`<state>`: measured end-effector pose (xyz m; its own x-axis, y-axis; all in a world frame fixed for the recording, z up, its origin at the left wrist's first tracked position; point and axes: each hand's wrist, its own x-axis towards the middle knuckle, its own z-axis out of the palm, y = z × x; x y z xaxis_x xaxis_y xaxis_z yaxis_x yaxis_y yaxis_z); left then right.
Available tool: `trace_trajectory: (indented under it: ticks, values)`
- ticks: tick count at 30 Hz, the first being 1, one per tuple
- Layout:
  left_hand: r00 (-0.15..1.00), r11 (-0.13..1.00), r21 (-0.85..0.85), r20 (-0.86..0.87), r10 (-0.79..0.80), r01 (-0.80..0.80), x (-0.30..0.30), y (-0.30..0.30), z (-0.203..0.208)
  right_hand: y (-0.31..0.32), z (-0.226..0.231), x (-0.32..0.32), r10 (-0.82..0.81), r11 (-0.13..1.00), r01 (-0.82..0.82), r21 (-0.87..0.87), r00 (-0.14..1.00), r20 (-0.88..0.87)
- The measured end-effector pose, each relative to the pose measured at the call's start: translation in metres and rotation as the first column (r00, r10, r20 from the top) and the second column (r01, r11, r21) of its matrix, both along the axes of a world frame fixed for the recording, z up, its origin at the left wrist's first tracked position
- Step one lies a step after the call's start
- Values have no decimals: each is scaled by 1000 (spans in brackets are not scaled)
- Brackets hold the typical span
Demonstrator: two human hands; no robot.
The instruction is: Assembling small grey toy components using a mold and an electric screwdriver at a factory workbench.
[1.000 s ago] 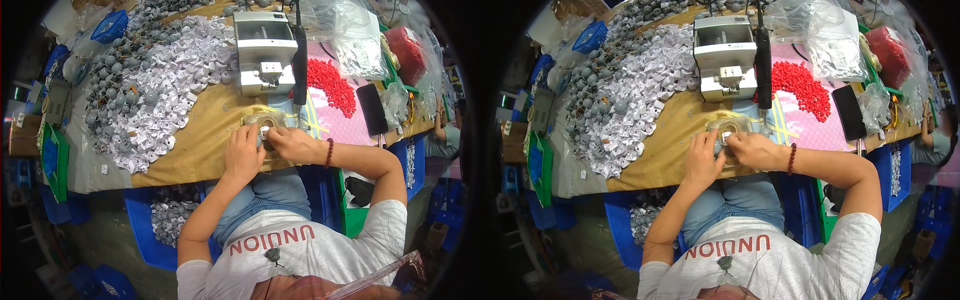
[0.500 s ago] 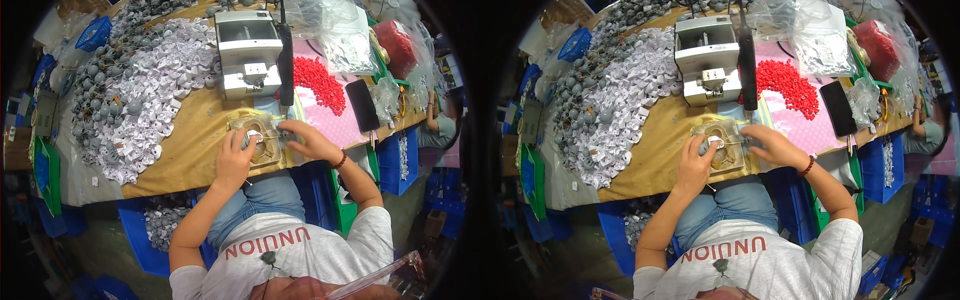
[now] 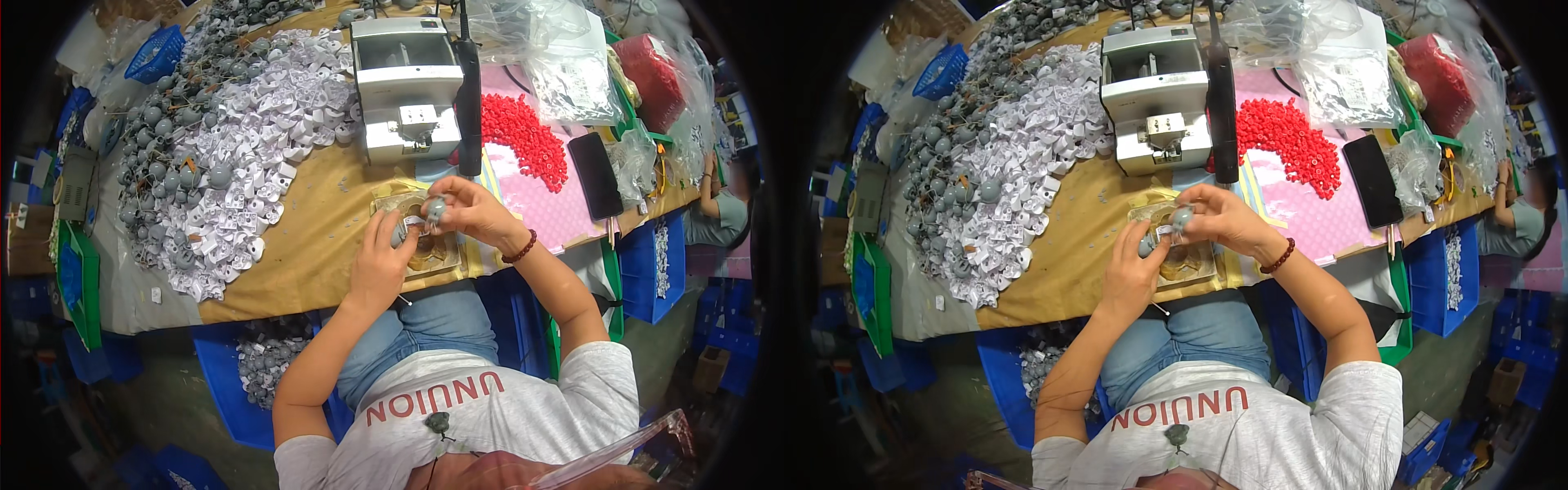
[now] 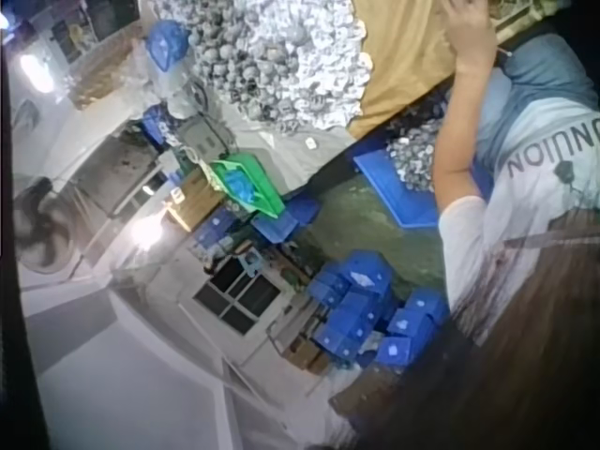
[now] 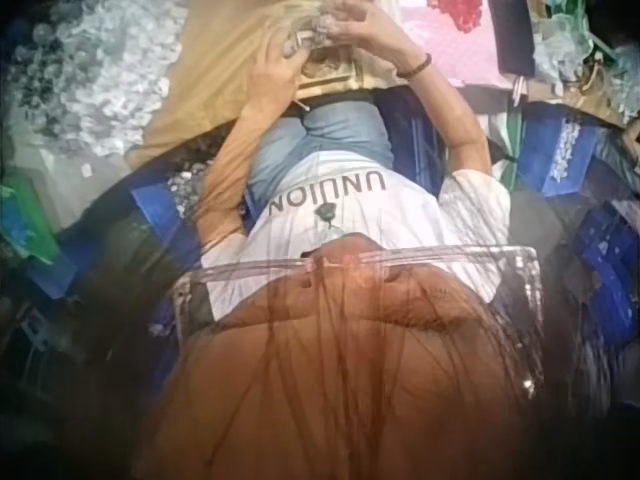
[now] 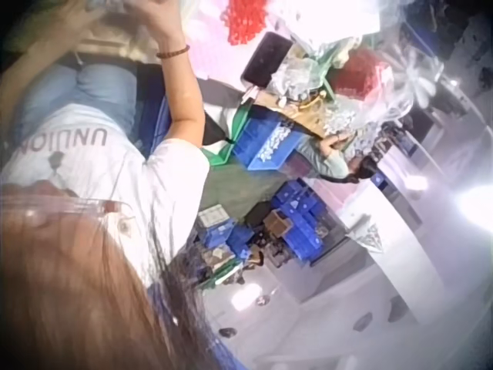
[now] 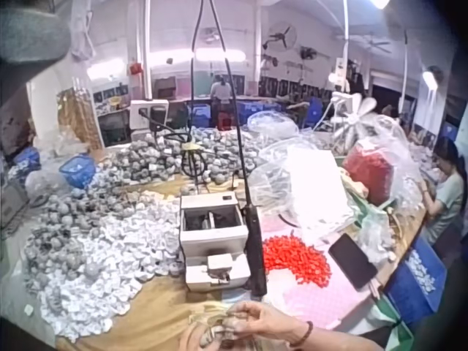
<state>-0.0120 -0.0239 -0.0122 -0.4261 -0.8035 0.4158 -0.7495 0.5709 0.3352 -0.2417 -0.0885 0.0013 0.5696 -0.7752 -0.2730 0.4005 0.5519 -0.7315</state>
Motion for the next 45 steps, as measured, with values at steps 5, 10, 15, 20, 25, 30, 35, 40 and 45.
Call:
trace_trajectory:
  ticks: [5, 10, 15, 20, 25, 30, 35, 40, 45]
  values:
    - [1000, 1000, -2, -16, -13, 13, 1, -3, 1, -13, 22, 9, 61, 859, -377, -347, 749, -660]
    - [998, 997, 62, -58, -32, 35, 2, -6, 5, -9, 22, 19, -324, 568, -542, -619, 544, -774]
    - [991, 993, 117, -136, 13, 3, -5, -16, 14, -6, 21, 23, -366, 554, -564, -612, 496, -788]
    - [996, 995, 97, -83, 29, -20, -8, -18, 15, -28, 44, 30, -250, 481, -763, -431, 351, -902]
    - [989, 987, 160, -140, 52, -29, -10, -19, 14, -42, 35, 29, -206, 498, -762, -414, 360, -910]
    - [982, 977, 177, -122, 142, -119, -18, -24, 21, -26, 37, 23, -344, 542, -587, -601, 497, -797]
    - [985, 976, 181, -94, 143, -125, -18, -23, 14, -67, 17, 0, -961, 121, -98, -988, 238, -142]
    - [986, 979, 176, -113, 124, -103, -20, -25, 14, -102, 2, -14, -780, 545, 177, -819, 464, -419]
    - [982, 975, 202, -142, 127, -96, -18, -25, 14, -83, 49, 0, -885, 4, 382, -924, 432, 174]
